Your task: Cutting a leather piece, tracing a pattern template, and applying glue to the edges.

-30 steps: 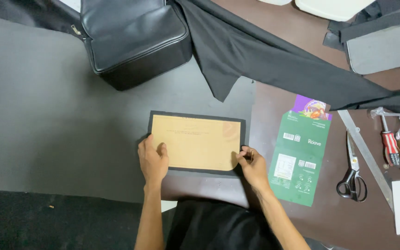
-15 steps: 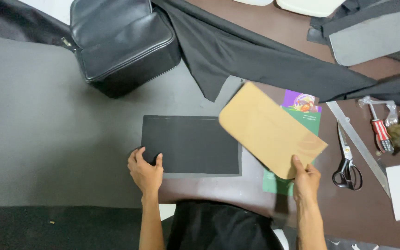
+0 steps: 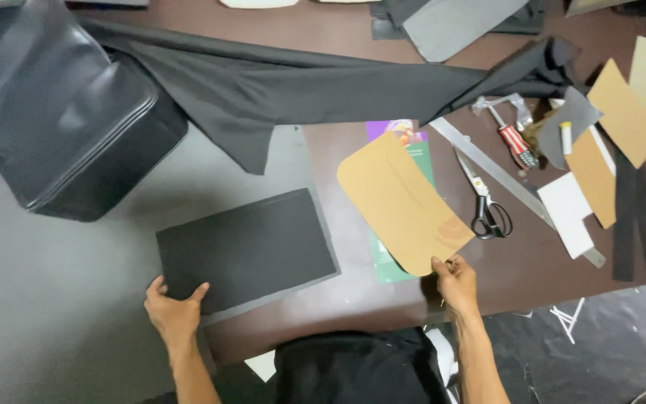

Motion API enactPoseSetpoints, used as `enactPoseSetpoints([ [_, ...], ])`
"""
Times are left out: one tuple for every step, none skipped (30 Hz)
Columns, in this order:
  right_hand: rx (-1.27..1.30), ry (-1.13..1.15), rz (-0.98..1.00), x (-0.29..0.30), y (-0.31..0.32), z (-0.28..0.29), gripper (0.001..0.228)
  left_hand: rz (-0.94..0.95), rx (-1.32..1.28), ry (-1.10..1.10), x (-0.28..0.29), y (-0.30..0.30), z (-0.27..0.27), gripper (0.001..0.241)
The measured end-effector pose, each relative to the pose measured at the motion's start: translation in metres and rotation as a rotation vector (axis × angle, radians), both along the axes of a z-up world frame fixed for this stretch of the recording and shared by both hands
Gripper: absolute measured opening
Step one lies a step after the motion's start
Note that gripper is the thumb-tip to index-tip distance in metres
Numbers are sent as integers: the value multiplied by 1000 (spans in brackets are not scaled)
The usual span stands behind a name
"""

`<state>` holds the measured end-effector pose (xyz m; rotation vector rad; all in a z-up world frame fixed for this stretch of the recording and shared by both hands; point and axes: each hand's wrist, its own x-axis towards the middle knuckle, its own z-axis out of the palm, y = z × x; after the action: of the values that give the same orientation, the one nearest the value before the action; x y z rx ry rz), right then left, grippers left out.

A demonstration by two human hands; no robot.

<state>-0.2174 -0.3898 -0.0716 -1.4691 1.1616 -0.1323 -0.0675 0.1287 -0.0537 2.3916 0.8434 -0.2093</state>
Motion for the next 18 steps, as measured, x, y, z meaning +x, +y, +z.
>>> enactPoseSetpoints([
  [-11, -5, -19, 3, -3, 13, 14, -19, -11, -5, -1, 2, -11, 96],
  [46, 13, 7, 6, -7, 27, 9, 11, 26, -58, -2, 4, -22, 84],
  [104, 33, 39, 9, -10, 40, 12, 48, 63, -109, -5, 7, -33, 75],
  [96, 29, 26, 10, -18, 47, 12, 36, 54, -112, -5, -4, -24, 75],
  [110, 43, 54, 12, -26, 53, 8, 86, -25, -139, -6, -14, -14, 42],
  [124, 56, 82, 14, -34, 59, 7, 135, -105, -165, -7, -25, -4, 33],
  [123, 49, 70, 13, -44, 63, 7, 123, -108, -170, -8, -27, -8, 33],
  [148, -8, 80, 12, -55, 67, 10, 160, -138, -208, -8, -28, -13, 41],
  [172, -64, 95, 11, -68, 71, 13, 202, -169, -245, -11, -31, -19, 53],
  [169, -68, 89, 3, -82, 63, 13, 195, -172, -247, -15, -36, -24, 53],
  [170, -163, 53, -5, -98, 55, 9, 217, -200, -316, -21, -41, -29, 42],
  [170, -258, 17, -12, -113, 47, 6, 239, -228, -384, -25, -47, -35, 32],
  [169, -259, 16, -23, -130, 43, 6, 238, -230, -384, -29, -52, -41, 32],
  [165, -242, -33, -34, -147, 38, 3, 223, -158, -417, -32, -57, -46, 26],
  [167, -224, -80, -44, -160, 31, 5, 208, -80, -449, -36, -57, -50, 25],
  [173, -223, -80, -57, -177, 33, 5, 207, -73, -450, -30, -65, -46, 25],
  [141, -177, -124, -68, -192, 32, 6, 244, -166, -460, -29, -67, -39, 21],
  [108, -129, -166, -80, -206, 31, 9, 280, -259, -470, -27, -69, -33, 17],
])
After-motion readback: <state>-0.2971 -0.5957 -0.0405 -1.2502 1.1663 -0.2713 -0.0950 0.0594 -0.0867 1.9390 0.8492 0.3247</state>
